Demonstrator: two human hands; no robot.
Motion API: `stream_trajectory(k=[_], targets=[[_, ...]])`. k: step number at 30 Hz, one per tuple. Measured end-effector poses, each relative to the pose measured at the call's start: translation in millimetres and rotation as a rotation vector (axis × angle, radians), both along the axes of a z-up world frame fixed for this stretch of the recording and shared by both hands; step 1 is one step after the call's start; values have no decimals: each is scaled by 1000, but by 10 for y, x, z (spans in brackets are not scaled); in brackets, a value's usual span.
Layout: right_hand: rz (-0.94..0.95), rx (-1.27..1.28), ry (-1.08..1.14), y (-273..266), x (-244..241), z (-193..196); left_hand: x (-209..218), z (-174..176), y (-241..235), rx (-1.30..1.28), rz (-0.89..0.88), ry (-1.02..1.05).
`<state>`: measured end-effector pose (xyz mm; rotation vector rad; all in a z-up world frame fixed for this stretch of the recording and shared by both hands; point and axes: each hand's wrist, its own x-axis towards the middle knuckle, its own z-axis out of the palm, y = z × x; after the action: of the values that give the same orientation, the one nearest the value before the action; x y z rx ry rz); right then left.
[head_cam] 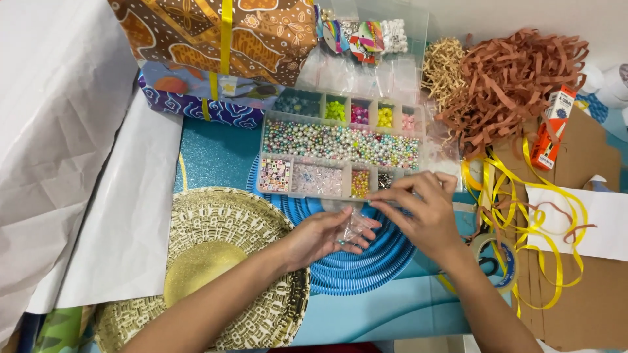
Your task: The person ties a yellow ribbon around a gingerbread-patterned gift box, forming a bow and adjusting it. Then they open a small plastic bag and place several colorful beads into it.
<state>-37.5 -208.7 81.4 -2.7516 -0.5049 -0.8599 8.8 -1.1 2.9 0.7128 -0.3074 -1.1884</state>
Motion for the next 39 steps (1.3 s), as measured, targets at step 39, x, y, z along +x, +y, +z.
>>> stream_trajectory(k=[39], targets=[[90,309,308,17,-251,-252,-50,-77,-6,43,8,28]])
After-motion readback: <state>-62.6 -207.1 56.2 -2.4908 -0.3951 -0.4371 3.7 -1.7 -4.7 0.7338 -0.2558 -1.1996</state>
